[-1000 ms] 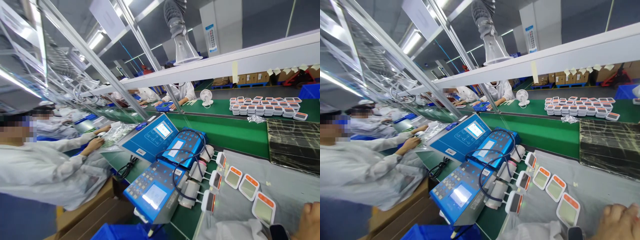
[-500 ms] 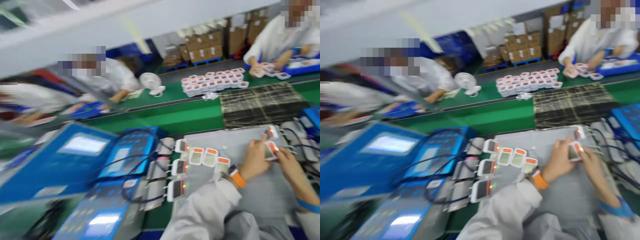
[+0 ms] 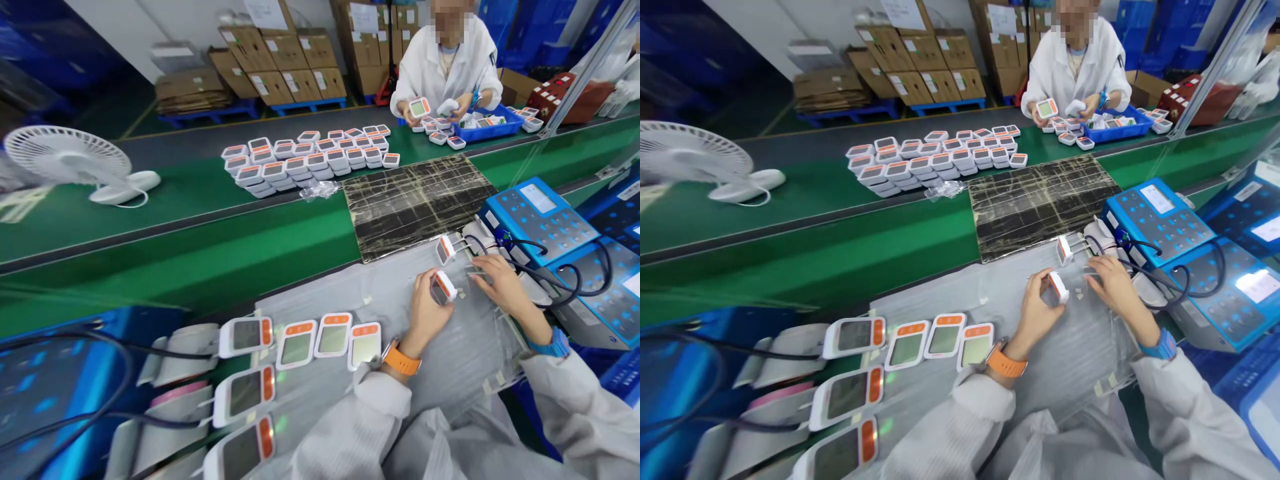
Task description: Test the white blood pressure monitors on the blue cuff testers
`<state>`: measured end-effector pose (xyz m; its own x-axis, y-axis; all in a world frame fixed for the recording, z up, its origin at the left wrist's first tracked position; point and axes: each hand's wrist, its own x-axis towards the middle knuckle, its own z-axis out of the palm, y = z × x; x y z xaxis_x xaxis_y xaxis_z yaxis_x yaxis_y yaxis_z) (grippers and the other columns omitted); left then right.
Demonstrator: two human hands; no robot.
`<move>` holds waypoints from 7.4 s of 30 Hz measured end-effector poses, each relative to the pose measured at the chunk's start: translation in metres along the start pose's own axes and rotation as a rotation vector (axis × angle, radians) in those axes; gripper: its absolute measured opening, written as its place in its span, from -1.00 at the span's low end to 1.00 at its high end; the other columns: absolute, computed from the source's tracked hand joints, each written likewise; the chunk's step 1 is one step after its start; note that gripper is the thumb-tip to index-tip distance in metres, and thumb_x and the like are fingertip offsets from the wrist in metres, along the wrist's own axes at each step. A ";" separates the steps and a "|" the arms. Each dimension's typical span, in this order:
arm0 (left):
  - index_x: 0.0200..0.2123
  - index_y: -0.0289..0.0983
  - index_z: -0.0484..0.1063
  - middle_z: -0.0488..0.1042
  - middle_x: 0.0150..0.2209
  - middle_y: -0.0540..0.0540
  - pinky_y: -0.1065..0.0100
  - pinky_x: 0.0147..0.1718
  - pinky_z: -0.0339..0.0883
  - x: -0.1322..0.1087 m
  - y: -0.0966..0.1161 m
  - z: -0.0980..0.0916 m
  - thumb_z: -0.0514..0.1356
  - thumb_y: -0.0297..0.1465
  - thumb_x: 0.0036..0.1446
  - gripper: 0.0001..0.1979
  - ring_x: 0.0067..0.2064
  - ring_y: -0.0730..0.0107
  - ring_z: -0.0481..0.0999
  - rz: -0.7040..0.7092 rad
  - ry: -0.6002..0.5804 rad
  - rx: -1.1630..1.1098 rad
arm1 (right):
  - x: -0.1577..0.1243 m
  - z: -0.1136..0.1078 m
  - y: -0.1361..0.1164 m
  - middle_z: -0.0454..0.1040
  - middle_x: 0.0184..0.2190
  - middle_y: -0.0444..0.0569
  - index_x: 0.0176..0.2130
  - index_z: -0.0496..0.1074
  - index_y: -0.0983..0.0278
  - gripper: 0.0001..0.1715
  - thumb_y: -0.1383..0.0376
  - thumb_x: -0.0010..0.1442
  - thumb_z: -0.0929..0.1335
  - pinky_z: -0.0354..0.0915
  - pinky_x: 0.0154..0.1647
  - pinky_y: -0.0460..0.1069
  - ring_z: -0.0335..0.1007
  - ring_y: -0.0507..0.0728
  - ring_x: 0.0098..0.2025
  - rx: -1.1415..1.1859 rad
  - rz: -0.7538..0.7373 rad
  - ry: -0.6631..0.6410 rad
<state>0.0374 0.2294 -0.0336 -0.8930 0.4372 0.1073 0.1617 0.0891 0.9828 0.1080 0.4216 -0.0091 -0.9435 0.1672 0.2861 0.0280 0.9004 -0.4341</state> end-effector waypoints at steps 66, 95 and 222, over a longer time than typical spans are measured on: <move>0.12 -0.19 0.37 0.46 0.18 -0.22 -0.04 0.20 0.37 0.012 -0.037 0.065 0.40 -0.61 -0.15 -0.29 0.21 0.06 0.46 0.017 -0.022 -0.294 | 0.010 -0.007 0.021 0.63 -0.19 0.05 -0.25 0.53 0.26 -0.70 0.53 0.22 0.27 -0.55 0.43 0.53 0.40 0.31 0.17 -0.343 -0.386 -0.241; 0.09 -0.42 0.42 0.34 0.17 -0.47 -0.18 0.03 0.19 -0.062 0.012 -0.182 0.26 -0.21 0.20 -0.51 0.11 -0.30 0.30 -0.390 0.329 1.057 | 0.014 -0.003 -0.014 0.54 -0.47 0.07 -0.35 0.51 0.29 -0.37 -0.19 0.02 0.27 0.30 -0.28 0.07 0.44 0.22 -0.41 -0.152 0.529 0.060; 0.18 -0.16 0.26 0.50 0.09 -0.22 -0.14 0.08 0.46 -0.078 -0.008 0.029 0.47 -0.43 0.00 -0.30 0.13 -0.07 0.51 0.215 -0.226 0.130 | -0.091 -0.037 -0.020 0.52 -0.36 0.02 -0.05 0.47 0.29 -0.53 -0.01 0.31 0.27 0.31 -0.36 0.06 0.39 0.17 -0.43 -0.202 0.325 0.058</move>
<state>0.1180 0.2207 -0.0541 -0.7194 0.6442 0.2596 0.4013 0.0805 0.9124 0.2055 0.4038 0.0054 -0.8546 0.4742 0.2118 0.3925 0.8567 -0.3346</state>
